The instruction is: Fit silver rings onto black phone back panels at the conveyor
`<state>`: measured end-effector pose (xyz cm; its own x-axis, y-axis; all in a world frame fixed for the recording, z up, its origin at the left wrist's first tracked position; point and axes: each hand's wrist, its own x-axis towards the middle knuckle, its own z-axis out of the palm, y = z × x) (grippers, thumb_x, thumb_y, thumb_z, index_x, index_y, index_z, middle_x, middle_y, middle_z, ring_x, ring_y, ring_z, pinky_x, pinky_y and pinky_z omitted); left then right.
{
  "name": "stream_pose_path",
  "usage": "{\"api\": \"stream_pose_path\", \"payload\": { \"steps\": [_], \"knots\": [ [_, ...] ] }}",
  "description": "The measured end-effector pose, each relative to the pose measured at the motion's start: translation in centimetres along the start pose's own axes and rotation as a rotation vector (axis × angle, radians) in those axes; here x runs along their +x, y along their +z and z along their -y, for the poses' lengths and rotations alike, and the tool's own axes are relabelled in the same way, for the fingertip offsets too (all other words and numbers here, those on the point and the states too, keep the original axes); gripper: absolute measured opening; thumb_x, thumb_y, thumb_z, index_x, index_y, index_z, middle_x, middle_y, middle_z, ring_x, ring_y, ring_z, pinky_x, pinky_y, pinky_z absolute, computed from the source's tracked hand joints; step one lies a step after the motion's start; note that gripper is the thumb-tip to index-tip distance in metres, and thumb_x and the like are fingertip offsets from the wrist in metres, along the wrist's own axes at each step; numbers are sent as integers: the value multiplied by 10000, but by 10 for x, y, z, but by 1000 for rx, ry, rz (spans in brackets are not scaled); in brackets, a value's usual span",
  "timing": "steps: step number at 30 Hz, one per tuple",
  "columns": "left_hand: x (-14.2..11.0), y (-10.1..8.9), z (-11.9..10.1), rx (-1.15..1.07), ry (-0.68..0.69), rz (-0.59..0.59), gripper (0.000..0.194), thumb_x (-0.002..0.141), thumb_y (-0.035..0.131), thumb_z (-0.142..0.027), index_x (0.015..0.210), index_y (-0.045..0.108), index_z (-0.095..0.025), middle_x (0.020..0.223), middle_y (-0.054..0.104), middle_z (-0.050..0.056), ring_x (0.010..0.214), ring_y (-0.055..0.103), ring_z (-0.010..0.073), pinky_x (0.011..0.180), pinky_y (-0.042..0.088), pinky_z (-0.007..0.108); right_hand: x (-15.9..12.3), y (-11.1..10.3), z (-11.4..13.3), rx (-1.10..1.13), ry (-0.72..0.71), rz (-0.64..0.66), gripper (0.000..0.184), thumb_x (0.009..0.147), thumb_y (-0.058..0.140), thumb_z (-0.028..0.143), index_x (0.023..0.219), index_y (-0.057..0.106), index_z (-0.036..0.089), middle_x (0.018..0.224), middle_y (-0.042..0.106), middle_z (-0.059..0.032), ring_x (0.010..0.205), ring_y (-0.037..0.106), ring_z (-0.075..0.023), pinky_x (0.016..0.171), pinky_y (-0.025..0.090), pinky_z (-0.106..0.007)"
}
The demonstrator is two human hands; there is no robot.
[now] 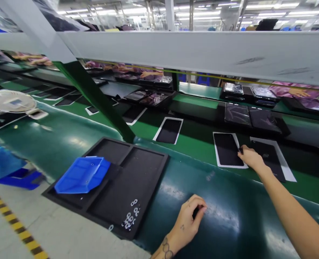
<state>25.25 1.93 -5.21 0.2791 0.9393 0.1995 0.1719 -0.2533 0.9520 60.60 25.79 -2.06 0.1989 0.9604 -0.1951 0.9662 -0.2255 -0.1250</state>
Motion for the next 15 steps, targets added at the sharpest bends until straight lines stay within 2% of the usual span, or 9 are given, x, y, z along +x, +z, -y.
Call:
{"api": "stream_pose_path", "payload": {
  "steps": [3, 5, 9, 11, 13, 15],
  "knots": [
    [0, 0, 1, -6, 10, 7, 136, 1094, 569, -216, 1036, 691, -200, 998, 705, 75, 913, 663, 186, 845, 506, 295, 1, -2, 9, -28, -68, -25, 480, 1034, 639, 401, 1443, 548, 166, 1252, 708, -218, 1161, 719, -349, 936, 533, -417],
    [1, 1, 1, -12, 18, 11, 137, 1094, 567, -211, 1040, 692, -200, 995, 703, 73, 907, 656, 184, 841, 502, 293, 2, -2, 14, -27, -54, -23, 486, 1028, 646, 430, 1428, 561, 168, 1275, 706, -214, 1182, 715, -344, 945, 535, -404],
    [1, 1, 0, -14, 21, 21, 136, 1094, 567, -212, 1043, 692, -203, 987, 697, 68, 901, 650, 183, 838, 497, 290, 12, -5, 22, 17, 27, 55, 323, 977, 667, 391, 1166, 718, 134, 1136, 743, -212, 1079, 742, -345, 842, 542, -374],
    [1, 1, 1, -10, 22, 28, 138, 1094, 567, -220, 1041, 694, -203, 988, 695, 69, 899, 647, 184, 838, 496, 292, 16, -10, 25, 63, 41, 73, 271, 927, 708, 357, 1062, 740, 123, 1039, 752, -195, 974, 751, -320, 762, 532, -346],
    [0, 2, 3, -7, 18, 19, 139, 1091, 568, -223, 1049, 699, -203, 983, 690, 68, 895, 645, 185, 834, 495, 291, 15, -19, 26, 129, 54, 68, 329, 940, 684, 363, 1134, 724, 100, 910, 747, -156, 824, 742, -276, 671, 513, -322],
    [-1, 2, 6, -17, 2, -11, 131, 1082, 575, -216, 1077, 706, -203, 970, 685, 63, 883, 646, 183, 829, 498, 288, 8, -34, 26, 199, 52, 33, 455, 986, 608, 374, 1333, 642, 82, 801, 724, -88, 687, 704, -233, 604, 486, -303]
  ]
}}
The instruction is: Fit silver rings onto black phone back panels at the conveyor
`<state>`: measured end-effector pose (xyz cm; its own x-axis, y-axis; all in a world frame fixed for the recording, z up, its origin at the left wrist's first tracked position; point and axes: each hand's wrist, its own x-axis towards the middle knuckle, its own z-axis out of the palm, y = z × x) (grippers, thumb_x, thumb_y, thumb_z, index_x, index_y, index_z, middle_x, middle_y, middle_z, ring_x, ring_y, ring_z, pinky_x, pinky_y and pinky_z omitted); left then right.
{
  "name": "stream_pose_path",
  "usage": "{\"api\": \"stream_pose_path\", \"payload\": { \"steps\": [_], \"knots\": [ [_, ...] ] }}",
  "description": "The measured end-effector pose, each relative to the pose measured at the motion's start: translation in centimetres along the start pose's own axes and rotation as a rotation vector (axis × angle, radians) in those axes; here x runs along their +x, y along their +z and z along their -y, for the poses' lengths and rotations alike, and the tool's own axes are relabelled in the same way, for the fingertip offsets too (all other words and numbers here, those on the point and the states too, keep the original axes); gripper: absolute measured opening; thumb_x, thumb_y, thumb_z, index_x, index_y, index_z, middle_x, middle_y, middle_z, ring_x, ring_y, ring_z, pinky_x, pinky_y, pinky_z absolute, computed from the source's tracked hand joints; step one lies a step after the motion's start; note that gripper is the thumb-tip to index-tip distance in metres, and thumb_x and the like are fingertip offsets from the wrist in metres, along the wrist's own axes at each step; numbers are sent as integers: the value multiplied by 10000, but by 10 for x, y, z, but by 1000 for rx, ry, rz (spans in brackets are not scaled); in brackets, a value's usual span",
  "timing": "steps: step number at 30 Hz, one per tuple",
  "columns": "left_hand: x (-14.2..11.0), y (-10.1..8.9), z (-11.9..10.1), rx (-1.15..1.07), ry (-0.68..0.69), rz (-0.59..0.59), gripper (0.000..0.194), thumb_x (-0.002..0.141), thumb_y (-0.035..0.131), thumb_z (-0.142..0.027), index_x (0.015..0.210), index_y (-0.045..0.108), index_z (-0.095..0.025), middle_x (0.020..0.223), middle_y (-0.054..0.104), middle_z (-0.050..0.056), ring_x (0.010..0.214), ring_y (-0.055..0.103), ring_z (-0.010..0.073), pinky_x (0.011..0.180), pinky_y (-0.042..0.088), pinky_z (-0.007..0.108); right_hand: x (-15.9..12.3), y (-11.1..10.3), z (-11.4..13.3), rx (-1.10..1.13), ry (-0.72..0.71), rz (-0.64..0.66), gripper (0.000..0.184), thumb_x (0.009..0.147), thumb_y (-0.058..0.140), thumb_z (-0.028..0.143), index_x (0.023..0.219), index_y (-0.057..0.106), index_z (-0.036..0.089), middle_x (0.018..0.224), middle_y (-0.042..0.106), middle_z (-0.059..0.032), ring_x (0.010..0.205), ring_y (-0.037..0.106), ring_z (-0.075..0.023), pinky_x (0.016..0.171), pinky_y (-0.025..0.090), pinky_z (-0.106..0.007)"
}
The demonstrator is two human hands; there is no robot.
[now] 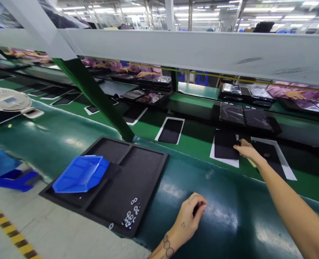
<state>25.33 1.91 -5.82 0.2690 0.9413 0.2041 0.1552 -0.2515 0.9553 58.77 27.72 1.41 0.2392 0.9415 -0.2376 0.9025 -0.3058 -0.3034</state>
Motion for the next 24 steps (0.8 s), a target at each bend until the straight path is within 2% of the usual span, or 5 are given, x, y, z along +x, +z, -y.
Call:
{"api": "stream_pose_path", "payload": {
  "steps": [3, 8, 15, 20, 24],
  "knots": [
    [-1, 1, 1, -38, -19, -19, 116, 1064, 595, -202, 1072, 711, -200, 976, 699, 64, 884, 654, 183, 836, 501, 290, -26, -34, 5, 133, -136, -142, 464, 990, 556, 379, 1391, 613, 153, 652, 648, 11, 581, 642, -206, 585, 452, -292],
    [0, -1, -5, -139, -55, -57, 136, 1068, 646, -291, 1001, 709, -191, 1018, 696, 76, 903, 647, 183, 839, 507, 294, -114, -61, 39, -83, -558, -173, 350, 1005, 494, 456, 878, 739, 240, 654, 674, -46, 588, 633, -220, 635, 402, -342],
    [-5, -41, -3, -266, -287, -315, 313, 1092, 613, -502, 1072, 621, -191, 973, 614, 34, 850, 625, 164, 829, 539, 298, -240, 61, 106, -380, -879, 128, 359, 1057, 539, 427, 862, 751, 214, 730, 722, -121, 660, 704, -298, 615, 357, -364],
    [7, -74, -2, -110, -281, -247, 210, 1057, 662, -388, 1002, 657, -185, 1001, 626, 42, 874, 608, 171, 812, 514, 289, -191, 84, 101, 452, -667, 536, 312, 1038, 660, 447, 1271, 745, 259, 713, 668, -9, 600, 608, -174, 560, 424, -259],
    [36, -74, -2, 132, -305, -128, 36, 986, 731, -223, 976, 732, -188, 888, 660, 10, 804, 583, 156, 757, 448, 273, -116, 86, 55, 1676, -262, 542, 229, 951, 768, 401, 1046, 685, 209, 632, 449, 97, 406, 285, -46, 347, 249, -144]
  ]
}}
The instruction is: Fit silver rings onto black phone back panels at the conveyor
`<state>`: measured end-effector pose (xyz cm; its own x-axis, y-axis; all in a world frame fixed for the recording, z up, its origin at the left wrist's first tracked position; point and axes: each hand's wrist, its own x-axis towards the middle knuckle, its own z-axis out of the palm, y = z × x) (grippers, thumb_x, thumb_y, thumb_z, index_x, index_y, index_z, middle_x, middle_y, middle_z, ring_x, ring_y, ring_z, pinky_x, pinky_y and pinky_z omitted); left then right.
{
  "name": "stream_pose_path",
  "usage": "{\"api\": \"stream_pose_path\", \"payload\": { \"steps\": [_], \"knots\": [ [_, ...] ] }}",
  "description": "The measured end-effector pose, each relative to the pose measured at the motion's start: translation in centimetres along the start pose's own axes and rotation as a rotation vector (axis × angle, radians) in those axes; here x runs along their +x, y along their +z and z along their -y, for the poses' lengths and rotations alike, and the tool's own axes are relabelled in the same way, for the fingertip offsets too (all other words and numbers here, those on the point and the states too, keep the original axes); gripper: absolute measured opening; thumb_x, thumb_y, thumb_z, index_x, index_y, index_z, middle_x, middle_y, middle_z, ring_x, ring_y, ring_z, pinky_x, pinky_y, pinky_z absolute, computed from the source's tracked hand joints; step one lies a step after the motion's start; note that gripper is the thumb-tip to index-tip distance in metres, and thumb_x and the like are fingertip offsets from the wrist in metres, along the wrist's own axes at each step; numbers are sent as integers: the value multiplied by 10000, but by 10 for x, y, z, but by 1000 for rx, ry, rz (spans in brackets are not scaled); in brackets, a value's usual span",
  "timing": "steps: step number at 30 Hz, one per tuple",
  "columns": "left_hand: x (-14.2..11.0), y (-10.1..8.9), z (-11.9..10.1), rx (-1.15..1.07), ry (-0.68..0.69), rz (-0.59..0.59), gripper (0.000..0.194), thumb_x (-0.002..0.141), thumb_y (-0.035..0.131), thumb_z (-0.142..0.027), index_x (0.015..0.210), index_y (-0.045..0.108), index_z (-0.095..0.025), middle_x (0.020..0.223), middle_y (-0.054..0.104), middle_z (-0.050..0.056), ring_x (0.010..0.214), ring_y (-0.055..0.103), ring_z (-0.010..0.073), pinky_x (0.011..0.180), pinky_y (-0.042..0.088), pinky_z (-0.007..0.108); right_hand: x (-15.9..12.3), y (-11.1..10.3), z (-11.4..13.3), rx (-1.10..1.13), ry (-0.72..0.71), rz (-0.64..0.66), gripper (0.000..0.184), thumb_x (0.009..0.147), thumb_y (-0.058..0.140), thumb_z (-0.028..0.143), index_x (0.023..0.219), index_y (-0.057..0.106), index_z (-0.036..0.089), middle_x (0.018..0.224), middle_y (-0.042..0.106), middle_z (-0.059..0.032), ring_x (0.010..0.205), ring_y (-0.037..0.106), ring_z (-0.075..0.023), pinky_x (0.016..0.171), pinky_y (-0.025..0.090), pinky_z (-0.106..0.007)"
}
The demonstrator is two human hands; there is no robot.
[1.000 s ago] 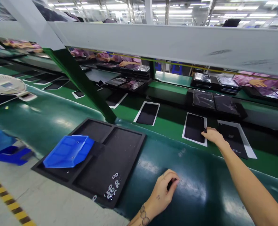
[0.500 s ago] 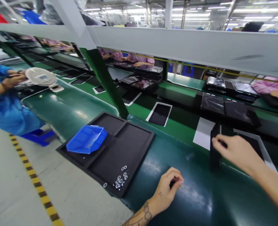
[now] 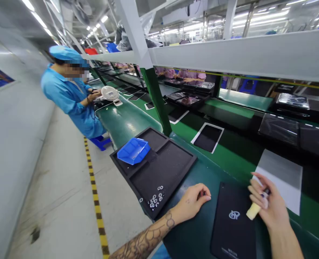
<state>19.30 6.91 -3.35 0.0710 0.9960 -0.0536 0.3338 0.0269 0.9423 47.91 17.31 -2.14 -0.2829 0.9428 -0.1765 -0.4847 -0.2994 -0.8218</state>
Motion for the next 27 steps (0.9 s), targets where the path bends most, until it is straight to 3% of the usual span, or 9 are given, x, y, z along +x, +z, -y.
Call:
{"api": "stream_pose_path", "payload": {
  "steps": [2, 5, 9, 12, 19, 27],
  "knots": [
    [17, 6, -5, 94, 16, 28, 47, 962, 762, -184, 1006, 748, -193, 873, 692, 2, 797, 600, 155, 749, 448, 266, 11, -32, 0, 400, -113, -62, 187, 885, 790, 233, 973, 628, 199, 660, 424, 103, 425, 338, -39, 356, 342, -114],
    [39, 13, -10, 251, 68, 60, 51, 945, 792, -166, 972, 763, -198, 866, 734, 2, 829, 639, 167, 758, 463, 266, 13, -53, -5, 553, -103, -92, 176, 877, 734, 122, 988, 614, 186, 702, 462, 84, 453, 419, -51, 356, 412, -122],
    [60, 11, -13, 296, 102, 111, 34, 952, 776, -170, 931, 763, -194, 930, 746, 30, 899, 635, 197, 849, 474, 310, 9, -36, -4, 535, -80, -99, 189, 893, 746, 174, 866, 563, 212, 647, 386, 97, 423, 347, -50, 317, 355, -123],
    [75, 6, -13, 301, 110, 147, 48, 980, 731, -203, 943, 762, -198, 979, 722, 50, 965, 611, 229, 900, 467, 351, 15, -22, -1, 512, -94, -129, 168, 893, 765, 218, 887, 597, 207, 644, 388, 94, 426, 306, -43, 311, 317, -119],
    [95, 6, -31, 474, 77, 272, 77, 994, 728, -259, 969, 787, -216, 1104, 726, 57, 1052, 595, 251, 963, 462, 381, 12, -14, -3, 466, -133, -150, 200, 886, 801, 273, 903, 609, 220, 644, 407, 90, 428, 264, -41, 318, 289, -116],
    [116, 3, -49, 499, 51, 404, 93, 956, 724, -235, 901, 790, -199, 970, 766, 30, 824, 630, 175, 780, 473, 293, 15, -10, -6, 435, -142, -166, 175, 886, 789, 298, 872, 652, 190, 633, 425, 80, 439, 248, -38, 321, 277, -125]
  ]
}}
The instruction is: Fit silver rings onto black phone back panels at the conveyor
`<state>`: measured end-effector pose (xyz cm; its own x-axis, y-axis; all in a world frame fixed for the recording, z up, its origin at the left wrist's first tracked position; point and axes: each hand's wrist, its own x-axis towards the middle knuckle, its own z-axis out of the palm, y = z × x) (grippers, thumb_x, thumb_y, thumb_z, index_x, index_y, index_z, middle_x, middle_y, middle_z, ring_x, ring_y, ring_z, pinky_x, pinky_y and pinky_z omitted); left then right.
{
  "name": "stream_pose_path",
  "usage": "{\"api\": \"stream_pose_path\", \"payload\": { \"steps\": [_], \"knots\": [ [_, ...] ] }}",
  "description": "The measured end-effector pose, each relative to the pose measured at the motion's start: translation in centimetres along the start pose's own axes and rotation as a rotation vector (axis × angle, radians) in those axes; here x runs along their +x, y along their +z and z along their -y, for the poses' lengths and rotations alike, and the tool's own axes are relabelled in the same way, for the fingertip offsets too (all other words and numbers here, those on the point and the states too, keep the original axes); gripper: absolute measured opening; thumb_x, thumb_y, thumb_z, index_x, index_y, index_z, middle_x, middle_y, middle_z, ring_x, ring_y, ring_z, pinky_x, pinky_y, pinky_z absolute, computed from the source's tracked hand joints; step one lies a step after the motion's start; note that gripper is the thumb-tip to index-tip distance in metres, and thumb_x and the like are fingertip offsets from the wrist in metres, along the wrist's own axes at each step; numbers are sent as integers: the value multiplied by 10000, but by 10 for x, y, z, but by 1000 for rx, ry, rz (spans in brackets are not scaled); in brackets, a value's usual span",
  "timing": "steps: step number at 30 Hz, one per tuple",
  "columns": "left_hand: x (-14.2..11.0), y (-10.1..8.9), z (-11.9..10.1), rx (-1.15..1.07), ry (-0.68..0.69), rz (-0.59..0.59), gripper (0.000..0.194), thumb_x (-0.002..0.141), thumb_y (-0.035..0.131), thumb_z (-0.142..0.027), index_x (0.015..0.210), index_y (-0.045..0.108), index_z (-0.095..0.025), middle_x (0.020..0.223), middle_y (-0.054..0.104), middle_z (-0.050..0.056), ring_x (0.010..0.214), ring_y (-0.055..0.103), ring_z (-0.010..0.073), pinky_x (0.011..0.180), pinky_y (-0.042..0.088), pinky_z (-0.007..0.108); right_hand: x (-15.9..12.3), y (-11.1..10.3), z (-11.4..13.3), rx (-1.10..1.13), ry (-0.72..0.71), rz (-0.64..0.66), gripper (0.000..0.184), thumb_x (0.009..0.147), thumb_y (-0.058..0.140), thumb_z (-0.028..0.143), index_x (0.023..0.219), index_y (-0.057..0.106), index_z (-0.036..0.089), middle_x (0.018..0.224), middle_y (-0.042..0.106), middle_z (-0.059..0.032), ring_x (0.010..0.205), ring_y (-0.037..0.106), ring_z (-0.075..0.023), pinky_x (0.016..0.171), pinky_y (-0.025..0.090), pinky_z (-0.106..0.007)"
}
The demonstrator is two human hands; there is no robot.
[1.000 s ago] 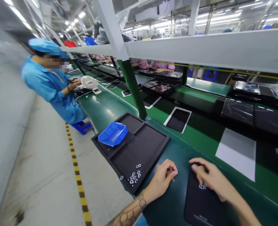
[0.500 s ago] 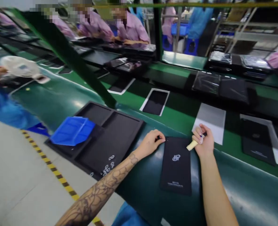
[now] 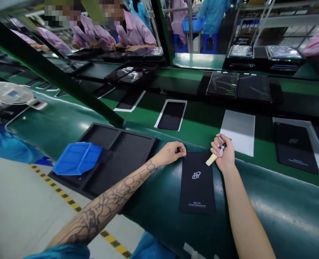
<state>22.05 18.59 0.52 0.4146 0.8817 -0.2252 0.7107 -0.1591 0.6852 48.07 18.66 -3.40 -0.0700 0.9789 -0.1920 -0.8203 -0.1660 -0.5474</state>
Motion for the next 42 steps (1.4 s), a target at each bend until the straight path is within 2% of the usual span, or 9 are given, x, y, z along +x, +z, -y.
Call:
{"api": "stream_pose_path", "payload": {
  "steps": [11, 15, 18, 22, 25, 29, 34, 38, 42],
  "knots": [
    [19, -12, -8, 115, -11, 176, 45, 911, 800, -223, 902, 771, -190, 975, 792, 42, 906, 727, 191, 780, 511, 268, 0, 1, 0, -12, 18, -8, 188, 881, 801, 306, 890, 642, 206, 639, 416, 80, 435, 257, -45, 321, 281, -126],
    [37, -16, -12, 245, -58, 236, 268, 807, 929, -268, 960, 714, -218, 938, 784, 5, 892, 730, 190, 734, 490, 250, 1, -2, 0, -5, 29, -11, 197, 877, 818, 300, 895, 654, 191, 651, 413, 80, 428, 284, -43, 318, 303, -132],
    [57, -16, -19, 358, -75, 278, 396, 693, 1008, -306, 898, 676, -239, 835, 735, -16, 860, 714, 220, 719, 475, 275, 3, -6, -2, -12, 30, -21, 208, 865, 830, 308, 899, 668, 182, 651, 422, 76, 427, 299, -41, 313, 306, -134],
    [84, -8, -32, 436, -16, 319, 520, 498, 1044, -111, 726, 589, -222, 807, 695, 1, 851, 702, 269, 726, 456, 337, 2, -6, -2, -25, 41, -33, 187, 892, 810, 304, 894, 662, 189, 652, 419, 78, 420, 291, -37, 313, 311, -129],
    [95, -3, -37, 412, 33, 358, 541, 437, 1017, -20, 648, 558, -215, 746, 671, -3, 787, 685, 263, 688, 428, 357, -3, -5, 0, -25, 39, -33, 134, 918, 768, 295, 917, 675, 198, 609, 390, 86, 399, 248, -43, 308, 291, -134],
    [92, -9, -28, 337, 40, 330, 519, 502, 1029, -97, 633, 542, -219, 674, 605, -26, 758, 660, 239, 655, 390, 349, -8, -4, 2, 13, 60, -8, 194, 952, 725, 392, 952, 702, 200, 537, 317, 98, 389, 205, -59, 336, 304, -156],
    [64, -16, -6, 211, -47, 274, 443, 619, 1025, -202, 668, 585, -220, 656, 599, -47, 756, 635, 201, 651, 388, 305, -11, -1, -1, 55, 81, 7, 366, 955, 699, 550, 834, 651, 208, 535, 291, 87, 415, 248, -72, 377, 330, -181],
    [36, -7, 8, 85, -122, 183, 322, 850, 914, -351, 787, 627, -218, 688, 626, -64, 722, 631, 149, 689, 442, 263, -14, -2, -3, 60, 45, -12, 368, 940, 703, 546, 809, 629, 210, 538, 293, 81, 424, 271, -74, 389, 329, -188],
    [16, -2, 11, -30, -105, 157, 262, 920, 867, -380, 986, 667, -224, 692, 608, -90, 706, 670, 116, 740, 511, 226, -15, -2, -3, 38, 26, -11, 364, 933, 713, 546, 809, 625, 215, 540, 287, 82, 418, 261, -71, 391, 325, -190]
  ]
}}
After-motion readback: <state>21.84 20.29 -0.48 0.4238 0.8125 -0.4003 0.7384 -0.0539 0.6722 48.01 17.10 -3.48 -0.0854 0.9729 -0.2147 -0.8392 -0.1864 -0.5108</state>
